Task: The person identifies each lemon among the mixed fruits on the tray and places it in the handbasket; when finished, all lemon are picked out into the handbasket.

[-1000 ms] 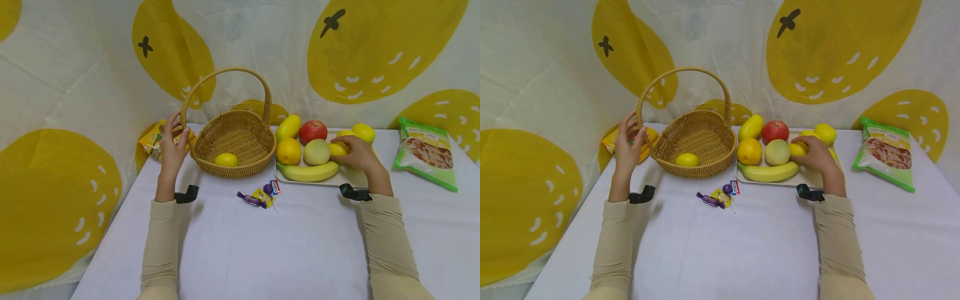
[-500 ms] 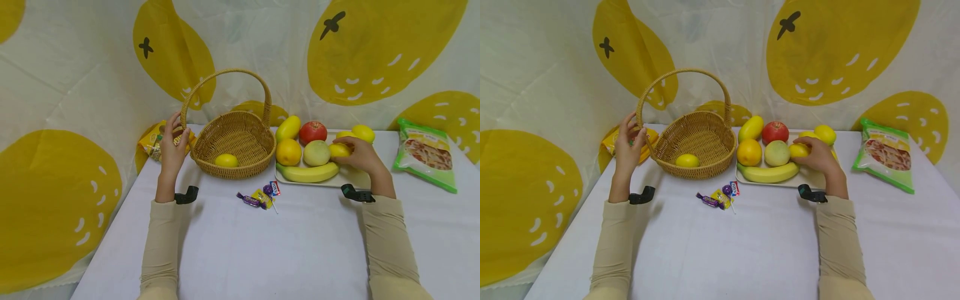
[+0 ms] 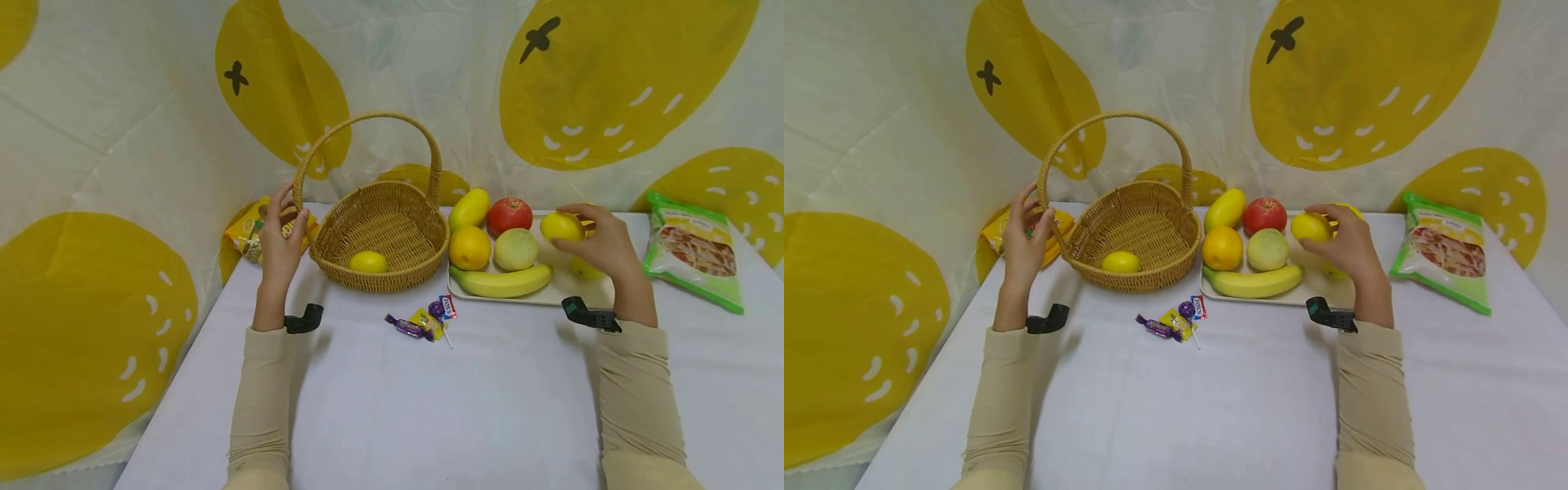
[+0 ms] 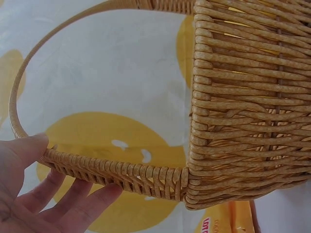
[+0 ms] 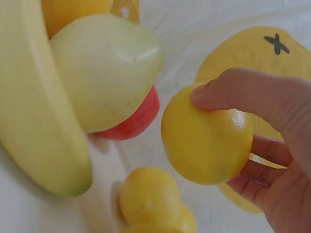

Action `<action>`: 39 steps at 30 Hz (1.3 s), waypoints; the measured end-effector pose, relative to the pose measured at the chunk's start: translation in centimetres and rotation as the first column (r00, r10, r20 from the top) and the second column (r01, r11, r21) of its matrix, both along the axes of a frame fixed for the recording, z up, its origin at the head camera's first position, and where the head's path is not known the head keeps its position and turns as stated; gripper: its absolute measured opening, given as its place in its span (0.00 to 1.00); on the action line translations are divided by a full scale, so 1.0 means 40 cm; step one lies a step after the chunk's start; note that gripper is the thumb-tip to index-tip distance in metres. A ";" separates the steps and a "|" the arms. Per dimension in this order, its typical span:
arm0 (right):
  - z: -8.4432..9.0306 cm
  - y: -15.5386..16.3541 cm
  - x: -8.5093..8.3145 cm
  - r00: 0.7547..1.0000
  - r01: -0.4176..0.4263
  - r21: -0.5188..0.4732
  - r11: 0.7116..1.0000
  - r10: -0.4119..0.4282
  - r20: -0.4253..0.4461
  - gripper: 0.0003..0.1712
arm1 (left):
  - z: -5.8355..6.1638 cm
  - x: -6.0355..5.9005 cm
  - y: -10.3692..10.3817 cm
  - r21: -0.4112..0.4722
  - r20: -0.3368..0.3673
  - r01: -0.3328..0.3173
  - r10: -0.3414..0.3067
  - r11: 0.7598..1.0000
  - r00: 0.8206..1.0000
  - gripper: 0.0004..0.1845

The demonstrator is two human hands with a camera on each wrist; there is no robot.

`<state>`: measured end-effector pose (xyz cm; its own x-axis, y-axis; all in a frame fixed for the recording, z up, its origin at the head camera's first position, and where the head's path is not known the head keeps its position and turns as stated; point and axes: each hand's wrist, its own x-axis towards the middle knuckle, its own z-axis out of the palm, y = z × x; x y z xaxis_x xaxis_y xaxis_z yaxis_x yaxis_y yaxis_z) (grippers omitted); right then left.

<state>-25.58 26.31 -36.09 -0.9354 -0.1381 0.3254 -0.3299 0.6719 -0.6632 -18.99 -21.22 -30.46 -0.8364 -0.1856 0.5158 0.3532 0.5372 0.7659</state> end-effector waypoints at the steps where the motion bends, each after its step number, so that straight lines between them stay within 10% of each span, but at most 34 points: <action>1: 0.006 -0.005 0.003 1.000 0.006 -0.015 1.000 -0.007 -0.022 0.28 | -0.001 0.000 0.000 -0.001 0.000 0.000 0.000 1.000 1.000 0.25; 17: 0.042 -0.213 0.019 0.916 -0.222 -0.096 0.970 0.174 -0.361 0.28 | -0.067 -0.062 -0.049 0.004 -0.027 0.013 -0.012 1.000 1.000 0.26; 29: -0.012 -0.402 0.008 0.927 -0.332 -0.182 0.926 0.284 -0.244 0.27 | -0.079 -0.057 -0.047 -0.018 -0.014 0.000 0.000 1.000 1.000 0.26; 39: -0.031 -0.523 -0.027 0.883 -0.469 -0.113 0.876 0.463 -0.074 0.26 | -0.076 -0.063 -0.052 -0.013 -0.038 0.009 -0.009 1.000 0.999 0.26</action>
